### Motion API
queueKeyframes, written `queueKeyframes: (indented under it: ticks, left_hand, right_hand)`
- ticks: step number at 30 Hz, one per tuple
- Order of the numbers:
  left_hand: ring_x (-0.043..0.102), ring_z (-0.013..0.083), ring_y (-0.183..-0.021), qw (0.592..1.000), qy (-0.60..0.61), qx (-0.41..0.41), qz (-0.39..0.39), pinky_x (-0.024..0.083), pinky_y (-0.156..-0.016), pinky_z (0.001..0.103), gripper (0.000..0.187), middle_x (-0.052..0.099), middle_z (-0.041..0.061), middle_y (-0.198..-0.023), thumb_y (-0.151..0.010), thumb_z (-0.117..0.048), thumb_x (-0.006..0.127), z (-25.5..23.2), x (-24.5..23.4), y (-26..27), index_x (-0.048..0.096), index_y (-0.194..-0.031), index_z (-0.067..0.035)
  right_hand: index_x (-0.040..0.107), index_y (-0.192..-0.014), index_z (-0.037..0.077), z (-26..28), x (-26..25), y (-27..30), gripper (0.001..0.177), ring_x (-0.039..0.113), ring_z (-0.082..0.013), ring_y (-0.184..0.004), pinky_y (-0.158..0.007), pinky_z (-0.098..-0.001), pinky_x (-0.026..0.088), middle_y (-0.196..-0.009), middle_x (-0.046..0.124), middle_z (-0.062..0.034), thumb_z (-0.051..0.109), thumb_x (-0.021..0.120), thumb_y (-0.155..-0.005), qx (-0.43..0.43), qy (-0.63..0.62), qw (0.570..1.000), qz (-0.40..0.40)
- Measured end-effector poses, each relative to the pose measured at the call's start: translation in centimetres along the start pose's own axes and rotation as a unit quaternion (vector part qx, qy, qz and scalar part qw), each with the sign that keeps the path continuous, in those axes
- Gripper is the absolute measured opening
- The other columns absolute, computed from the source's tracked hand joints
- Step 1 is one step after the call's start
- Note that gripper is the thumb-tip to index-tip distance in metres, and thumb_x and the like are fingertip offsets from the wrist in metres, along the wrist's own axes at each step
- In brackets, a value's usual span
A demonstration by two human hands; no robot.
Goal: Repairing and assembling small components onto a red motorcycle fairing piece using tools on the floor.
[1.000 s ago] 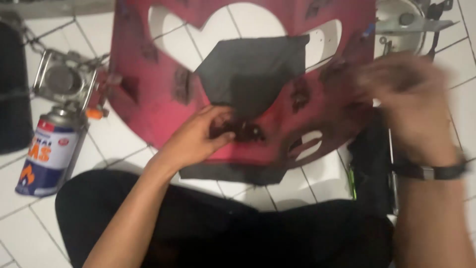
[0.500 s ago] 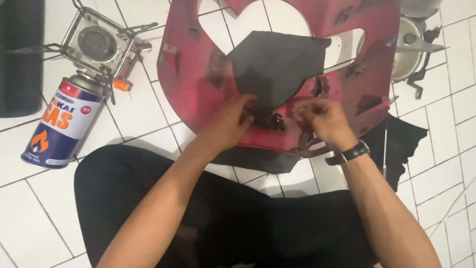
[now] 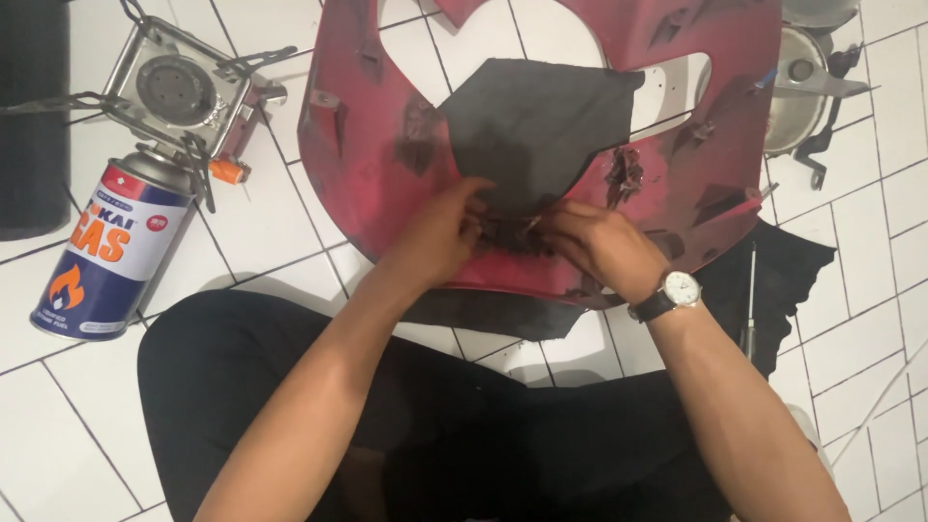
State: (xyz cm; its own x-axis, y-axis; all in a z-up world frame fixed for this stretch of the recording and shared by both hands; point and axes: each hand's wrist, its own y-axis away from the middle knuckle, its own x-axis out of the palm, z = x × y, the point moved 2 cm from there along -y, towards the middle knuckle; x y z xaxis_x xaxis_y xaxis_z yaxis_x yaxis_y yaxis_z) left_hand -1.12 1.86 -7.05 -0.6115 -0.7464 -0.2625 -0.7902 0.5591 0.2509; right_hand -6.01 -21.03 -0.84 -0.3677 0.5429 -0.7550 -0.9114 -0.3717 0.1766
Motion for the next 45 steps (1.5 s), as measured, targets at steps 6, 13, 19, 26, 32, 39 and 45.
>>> queueKeyframes:
  ticks: [6, 13, 19, 26, 32, 39, 45]
  left_hand:
    - [0.073, 0.0268, -0.098, 0.999, 0.030, -0.025, -0.017, 0.058, -0.085, 0.039, 0.045, 0.073, 0.016, -0.106, -0.091, 0.000, 0.061, 0.8, -0.5, -0.2, 0.057, -0.135, -0.008]
    - [0.076, 0.0275, -0.089, 0.997, 0.044, -0.060, 0.000, 0.058, -0.080, 0.039, 0.045, 0.075, 0.017, -0.095, -0.089, -0.004, 0.061, 0.1, -0.4, -0.7, 0.056, -0.133, -0.006]
    - [0.072, 0.0339, -0.098, 0.999, -0.009, -0.016, -0.042, 0.057, -0.084, 0.043, 0.039, 0.074, 0.020, -0.104, -0.093, -0.005, 0.061, 0.8, -0.4, -0.7, 0.060, -0.132, -0.006]
    - [0.074, 0.0320, -0.096, 0.999, 0.008, -0.039, -0.035, 0.057, -0.084, 0.042, 0.046, 0.075, 0.018, -0.099, -0.085, 0.001, 0.060, 0.8, -0.5, -0.7, 0.059, -0.131, -0.004]
    - [0.075, 0.0289, -0.093, 0.997, 0.053, -0.043, -0.031, 0.058, -0.080, 0.040, 0.042, 0.075, 0.017, -0.097, -0.086, 0.001, 0.062, 2.1, 0.1, -0.9, 0.057, -0.127, -0.003]
    - [0.075, 0.0307, -0.092, 0.997, 0.040, -0.056, -0.033, 0.057, -0.079, 0.041, 0.041, 0.074, 0.017, -0.097, -0.084, 0.004, 0.061, 1.2, -0.3, -1.2, 0.060, -0.124, -0.004]
    - [0.074, 0.0321, -0.094, 0.997, 0.052, -0.023, -0.056, 0.058, -0.079, 0.041, 0.036, 0.074, 0.019, -0.099, -0.083, 0.006, 0.061, 2.3, 0.4, -1.4, 0.061, -0.118, -0.002]
  right_hand:
    - [0.071, -0.109, 0.001, -2.7, -0.7, 0.8, 0.014, 0.073, -0.0265, -0.096, -0.082, -0.0357, 0.058, -0.105, 0.074, -0.0132, 0.004, 0.068, -0.096, 0.089, -0.107, 0.989, -0.046]
    - [0.068, -0.120, -0.002, -5.1, -1.5, 2.0, 0.023, 0.069, -0.0172, -0.088, -0.081, -0.0316, 0.059, -0.105, 0.070, -0.0117, -0.001, 0.065, -0.098, 0.203, -0.485, 0.830, -0.184]
    - [0.069, -0.119, -0.007, -6.4, -1.4, 2.8, 0.019, 0.070, -0.0193, -0.097, -0.090, -0.0325, 0.057, -0.113, 0.072, -0.0147, -0.005, 0.064, -0.100, 0.145, -0.584, 0.777, -0.183]
    - [0.068, -0.116, -0.005, -3.1, -2.0, 1.3, 0.021, 0.074, -0.0213, -0.102, -0.095, -0.0342, 0.060, -0.113, 0.073, -0.0159, -0.009, 0.066, -0.095, 0.145, -0.517, 0.829, -0.156]
    - [0.071, -0.113, -0.006, 1.2, -2.4, -0.6, 0.020, 0.075, -0.0209, -0.087, -0.059, -0.0385, 0.063, -0.115, 0.077, -0.0136, -0.007, 0.066, -0.094, 0.197, -0.377, 0.902, -0.067]
    - [0.067, -0.120, 0.002, 4.1, -2.3, -2.7, 0.034, 0.070, -0.0109, -0.099, -0.085, -0.0240, 0.056, -0.106, 0.075, -0.0067, -0.005, 0.071, -0.087, 0.144, -0.307, 0.938, -0.070]
    - [0.074, -0.110, 0.010, 4.9, -1.1, -5.6, 0.029, 0.065, -0.0212, -0.100, -0.097, -0.0366, 0.050, -0.101, 0.072, -0.0068, 0.007, 0.080, -0.081, 0.003, -0.060, 0.998, 0.007]
